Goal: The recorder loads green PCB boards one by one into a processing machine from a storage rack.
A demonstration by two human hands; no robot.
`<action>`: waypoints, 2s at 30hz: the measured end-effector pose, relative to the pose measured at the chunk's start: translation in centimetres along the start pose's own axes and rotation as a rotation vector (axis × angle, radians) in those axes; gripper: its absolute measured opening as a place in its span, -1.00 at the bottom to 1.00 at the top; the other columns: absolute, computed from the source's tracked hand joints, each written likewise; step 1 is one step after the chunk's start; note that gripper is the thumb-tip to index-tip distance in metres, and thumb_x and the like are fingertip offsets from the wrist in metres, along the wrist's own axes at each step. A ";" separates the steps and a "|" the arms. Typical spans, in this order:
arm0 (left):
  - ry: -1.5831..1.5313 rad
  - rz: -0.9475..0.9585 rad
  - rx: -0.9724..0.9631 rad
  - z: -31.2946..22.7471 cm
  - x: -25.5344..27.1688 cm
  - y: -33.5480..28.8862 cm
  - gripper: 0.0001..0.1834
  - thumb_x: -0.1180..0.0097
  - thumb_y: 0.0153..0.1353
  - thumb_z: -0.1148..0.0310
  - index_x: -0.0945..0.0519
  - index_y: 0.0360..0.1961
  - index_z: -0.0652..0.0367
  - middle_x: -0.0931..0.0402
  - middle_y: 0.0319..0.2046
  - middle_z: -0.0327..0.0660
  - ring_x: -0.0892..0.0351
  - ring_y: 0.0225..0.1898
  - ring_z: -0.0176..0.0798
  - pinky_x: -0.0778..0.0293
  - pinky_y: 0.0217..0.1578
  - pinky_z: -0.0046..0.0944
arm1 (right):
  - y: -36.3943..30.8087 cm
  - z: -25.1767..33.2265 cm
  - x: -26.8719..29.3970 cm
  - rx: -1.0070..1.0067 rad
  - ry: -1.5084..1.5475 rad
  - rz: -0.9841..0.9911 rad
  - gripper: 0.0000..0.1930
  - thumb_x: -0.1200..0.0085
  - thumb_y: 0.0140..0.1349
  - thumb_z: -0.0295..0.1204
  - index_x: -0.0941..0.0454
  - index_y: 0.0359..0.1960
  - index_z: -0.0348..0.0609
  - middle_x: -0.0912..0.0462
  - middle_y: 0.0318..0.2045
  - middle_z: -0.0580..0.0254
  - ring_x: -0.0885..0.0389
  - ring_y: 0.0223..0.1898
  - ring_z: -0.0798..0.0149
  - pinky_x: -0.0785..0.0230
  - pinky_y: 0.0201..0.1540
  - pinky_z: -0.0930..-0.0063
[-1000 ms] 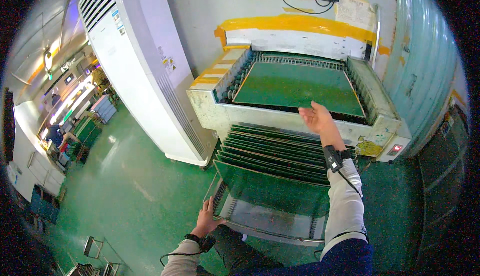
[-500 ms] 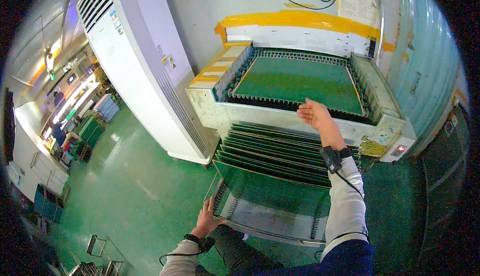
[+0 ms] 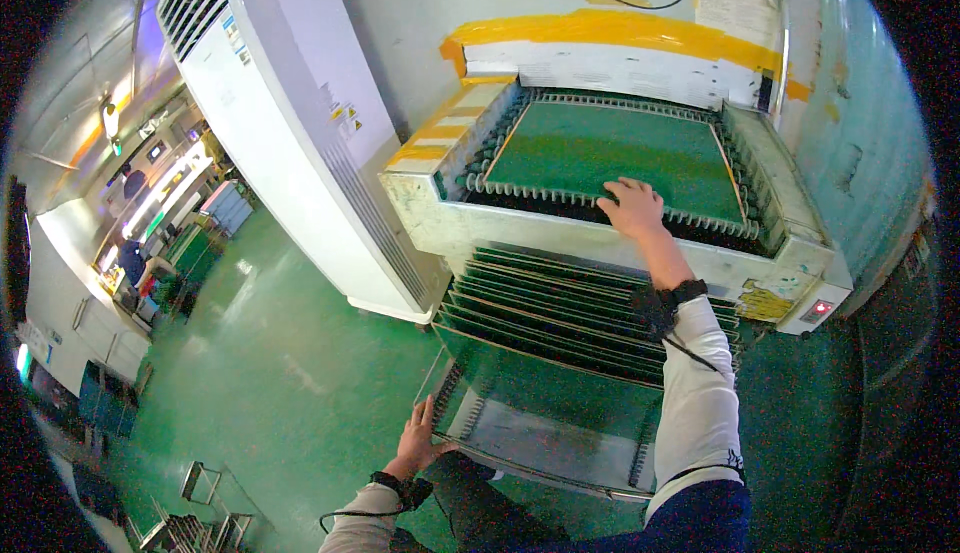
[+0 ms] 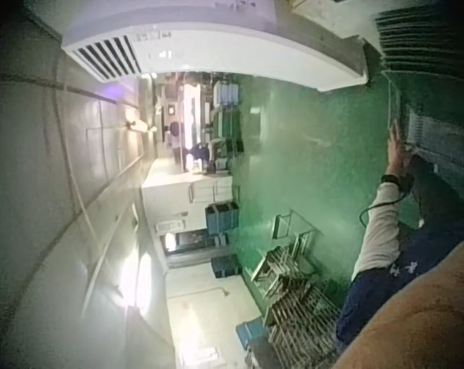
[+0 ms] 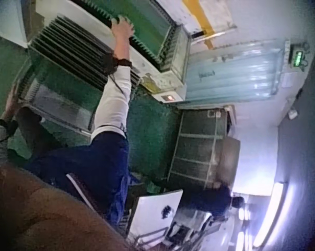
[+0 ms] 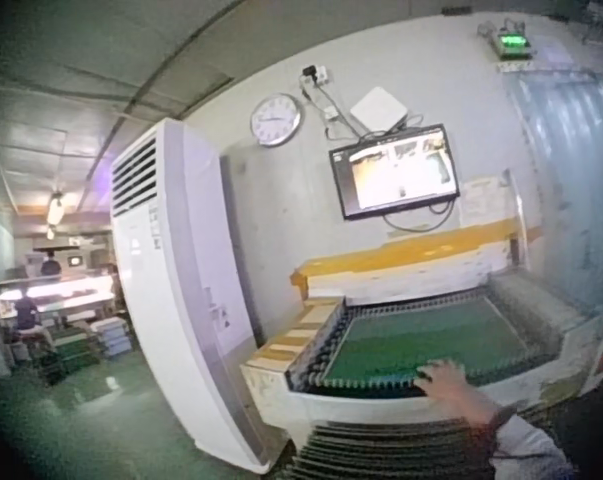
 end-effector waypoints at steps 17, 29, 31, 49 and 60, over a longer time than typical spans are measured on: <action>-0.019 -0.030 -0.041 0.2 0.2 -0.3 0.31 -0.54 -0.26 0.19 0.07 0.47 0.10 -0.14 0.35 -0.06 -0.35 0.19 0.22 -0.38 0.15 0.03 | 2.2 -0.4 -0.1 -0.024 -0.055 0.014 -0.48 -0.08 0.22 0.01 -0.49 0.21 0.22 -0.35 0.33 0.25 -0.24 0.35 0.01 -0.07 0.34 -0.09; 0.019 -0.041 0.007 0.9 -0.2 -0.5 0.34 -0.56 -0.32 0.25 0.06 0.48 0.03 -0.16 0.34 -0.10 -0.42 0.11 0.24 -0.45 0.09 0.04 | -11.0 7.3 2.1 0.430 0.393 -0.004 -0.64 -0.15 0.23 -0.23 -0.60 -0.01 -0.15 -0.59 0.04 -0.03 -0.49 0.13 -0.07 -0.31 0.21 0.16; 0.009 -0.047 0.000 0.8 -0.2 -0.5 0.35 -0.56 -0.33 0.24 0.06 0.48 0.03 -0.17 0.34 -0.10 -0.43 0.10 0.24 -0.46 0.09 0.04 | -15.4 8.7 3.5 0.423 0.446 0.060 -0.66 -0.17 0.22 -0.27 -0.60 -0.02 -0.16 -0.60 0.01 -0.03 -0.49 0.11 -0.07 -0.32 0.20 0.16; -0.018 -0.078 0.020 1.6 -0.6 -0.8 0.35 -0.56 -0.34 0.30 0.05 0.48 -0.02 -0.18 0.33 -0.15 -0.47 0.05 0.21 -0.52 0.02 0.02 | -30.8 10.7 4.1 0.520 0.235 0.106 -0.58 -0.24 0.11 -0.34 -0.53 0.02 -0.16 -0.55 0.03 0.10 -0.46 0.07 0.00 -0.28 0.14 0.10; -0.040 -0.009 0.051 1.6 -0.4 -1.1 0.38 -0.58 -0.32 0.23 0.12 0.49 -0.04 -0.12 0.37 -0.07 -0.37 0.16 0.25 -0.40 0.16 0.03 | -33.6 12.3 3.2 0.542 0.064 0.017 -0.56 -0.25 0.03 -0.42 -0.53 0.00 -0.23 -0.45 0.16 0.00 -0.39 0.16 -0.06 -0.25 0.20 0.05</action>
Point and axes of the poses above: each hand's wrist, its own y-axis towards the middle knuckle, its own x-axis out of the back of the hand, z = x × y, the point moved 6 cm from there along y, towards the middle knuckle
